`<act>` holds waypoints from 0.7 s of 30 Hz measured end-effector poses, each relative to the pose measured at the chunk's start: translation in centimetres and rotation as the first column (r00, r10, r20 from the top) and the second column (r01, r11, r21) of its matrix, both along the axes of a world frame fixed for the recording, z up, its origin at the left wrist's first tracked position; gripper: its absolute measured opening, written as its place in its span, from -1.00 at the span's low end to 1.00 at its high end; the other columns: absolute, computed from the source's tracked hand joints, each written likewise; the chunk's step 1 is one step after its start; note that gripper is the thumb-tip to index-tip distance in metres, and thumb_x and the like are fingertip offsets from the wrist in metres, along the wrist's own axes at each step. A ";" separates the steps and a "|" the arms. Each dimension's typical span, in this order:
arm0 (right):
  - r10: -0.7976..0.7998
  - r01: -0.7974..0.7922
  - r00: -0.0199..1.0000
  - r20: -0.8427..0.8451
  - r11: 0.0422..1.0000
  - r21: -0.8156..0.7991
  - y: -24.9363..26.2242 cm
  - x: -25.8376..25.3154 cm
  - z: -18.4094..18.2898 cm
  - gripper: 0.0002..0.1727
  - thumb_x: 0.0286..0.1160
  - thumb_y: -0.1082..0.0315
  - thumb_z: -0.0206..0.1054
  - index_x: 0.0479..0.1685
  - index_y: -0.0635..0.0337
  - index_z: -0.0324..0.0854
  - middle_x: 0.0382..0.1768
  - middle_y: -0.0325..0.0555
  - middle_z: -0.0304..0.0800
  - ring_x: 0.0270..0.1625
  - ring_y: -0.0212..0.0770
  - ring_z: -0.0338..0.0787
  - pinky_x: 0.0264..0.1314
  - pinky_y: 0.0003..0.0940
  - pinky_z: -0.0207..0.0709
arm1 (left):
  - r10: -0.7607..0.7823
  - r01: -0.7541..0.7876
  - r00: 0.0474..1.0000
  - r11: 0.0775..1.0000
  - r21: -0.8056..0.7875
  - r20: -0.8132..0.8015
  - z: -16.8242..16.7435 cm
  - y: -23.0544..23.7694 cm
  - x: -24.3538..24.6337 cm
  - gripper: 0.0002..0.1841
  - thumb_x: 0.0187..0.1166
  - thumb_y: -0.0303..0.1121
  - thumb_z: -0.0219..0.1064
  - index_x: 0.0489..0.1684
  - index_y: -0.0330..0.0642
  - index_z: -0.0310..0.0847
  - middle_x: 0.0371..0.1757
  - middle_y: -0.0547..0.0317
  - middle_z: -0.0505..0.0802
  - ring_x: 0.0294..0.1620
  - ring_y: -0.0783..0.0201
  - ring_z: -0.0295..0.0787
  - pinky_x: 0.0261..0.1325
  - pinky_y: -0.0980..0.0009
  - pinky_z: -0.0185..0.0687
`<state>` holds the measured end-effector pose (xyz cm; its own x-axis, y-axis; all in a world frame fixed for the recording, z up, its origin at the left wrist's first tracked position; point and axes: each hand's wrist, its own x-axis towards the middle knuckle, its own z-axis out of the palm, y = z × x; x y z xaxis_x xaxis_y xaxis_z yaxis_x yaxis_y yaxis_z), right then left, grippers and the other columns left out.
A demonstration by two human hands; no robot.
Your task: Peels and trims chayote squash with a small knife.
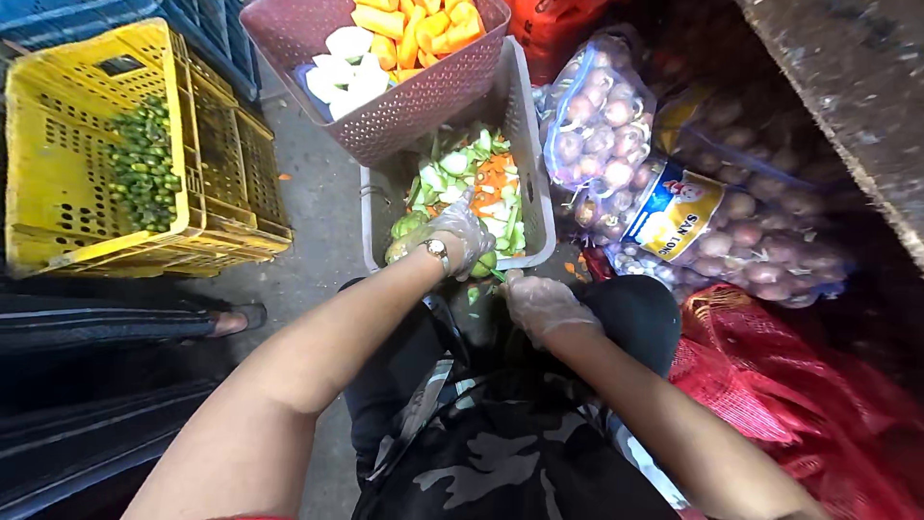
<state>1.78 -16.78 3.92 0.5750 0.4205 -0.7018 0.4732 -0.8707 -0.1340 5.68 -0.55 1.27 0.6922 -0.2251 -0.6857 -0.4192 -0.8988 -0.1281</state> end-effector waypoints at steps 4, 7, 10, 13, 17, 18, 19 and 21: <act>0.020 -0.020 1.000 -0.007 1.000 0.006 -1.3 0.2 -0.1 -0.53 0.94 0.08 -0.13 0.34 0.28 0.47 0.08 0.32 0.79 0.24 0.34 0.81 0.23 0.24 0.64 | -0.032 0.036 0.999 0.996 -0.079 0.044 -1.0 1.3 0.0 -0.27 0.05 -0.07 0.69 0.40 0.21 0.64 0.18 0.04 0.84 0.33 -0.14 0.69 0.81 -0.34 -0.31; -0.032 0.033 0.998 -0.050 0.999 0.022 -1.5 0.4 -2.2 -0.45 0.94 0.00 -0.20 0.51 0.24 0.39 0.12 0.35 0.78 0.25 0.37 0.80 0.26 0.29 0.61 | -0.064 0.077 0.995 0.981 -0.180 0.079 -2.4 3.0 0.1 -0.22 0.02 -0.02 0.72 0.44 0.27 0.62 0.23 0.09 0.84 0.33 -0.11 0.70 0.77 -0.30 -0.14; -0.053 0.056 0.997 -0.055 0.997 0.057 -1.0 0.7 -4.6 -0.47 0.93 -0.02 -0.18 0.42 0.24 0.41 0.03 0.32 0.81 0.19 0.34 0.83 0.22 0.29 0.63 | -0.081 0.103 0.991 0.967 -0.231 0.104 -3.3 3.9 0.1 -0.18 -0.02 0.04 0.72 0.45 0.31 0.61 0.24 0.13 0.84 0.31 -0.05 0.72 0.75 -0.24 -0.04; -0.055 0.057 0.998 -0.021 0.993 0.099 -0.4 1.5 -6.7 -0.52 0.93 -0.01 -0.13 0.36 0.20 0.41 -0.05 0.26 0.83 0.12 0.31 0.87 0.16 0.25 0.68 | -0.055 0.069 0.995 0.980 -0.185 0.080 -3.5 3.8 0.5 -0.19 -0.04 0.13 0.68 0.42 0.31 0.63 0.16 0.13 0.86 0.24 -0.02 0.75 0.72 -0.23 0.04; -0.053 0.061 0.994 -0.092 0.994 0.090 -0.2 1.9 -3.9 -0.49 0.93 0.00 -0.13 0.37 0.24 0.45 0.10 0.31 0.80 0.25 0.32 0.81 0.27 0.28 0.62 | -0.010 0.020 0.998 0.990 -0.142 0.067 -2.9 3.4 0.5 -0.16 -0.04 0.13 0.68 0.49 0.39 0.59 0.23 0.16 0.85 0.30 -0.02 0.73 0.73 -0.26 -0.01; -0.050 0.057 0.992 -0.114 0.996 0.063 -0.1 2.1 -2.4 -0.49 0.93 0.01 -0.15 0.38 0.25 0.46 0.15 0.32 0.78 0.30 0.31 0.79 0.30 0.29 0.60 | -0.005 0.020 0.995 0.988 -0.155 0.098 -2.5 3.3 0.2 -0.16 -0.02 0.12 0.68 0.50 0.42 0.57 0.26 0.16 0.84 0.33 -0.04 0.71 0.73 -0.29 -0.03; -0.049 0.055 0.990 -0.134 0.998 0.039 -0.2 2.2 -1.1 -0.49 0.94 0.03 -0.14 0.39 0.26 0.47 0.17 0.32 0.77 0.32 0.31 0.77 0.32 0.28 0.59 | -0.002 0.024 0.993 0.984 -0.178 0.122 -1.9 2.8 -0.4 -0.14 0.02 0.08 0.69 0.55 0.40 0.53 0.30 0.11 0.82 0.36 -0.09 0.69 0.73 -0.33 -0.05; -0.058 0.059 0.983 -0.173 0.998 0.001 -0.5 2.2 0.2 -0.51 0.94 0.07 -0.13 0.37 0.28 0.47 0.19 0.33 0.74 0.33 0.30 0.76 0.32 0.26 0.58 | -0.013 0.052 0.987 0.969 -0.242 0.159 -1.2 1.1 -1.8 -0.02 0.06 -0.05 0.74 0.70 0.32 0.36 0.37 -0.07 0.75 0.37 -0.21 0.66 0.69 -0.41 -0.04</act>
<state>3.94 -17.24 4.11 0.4691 0.3944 -0.7902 0.3909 -0.8950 -0.2146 3.90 0.53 0.09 0.7753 -0.3968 -0.4913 -0.4412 -0.8970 0.0282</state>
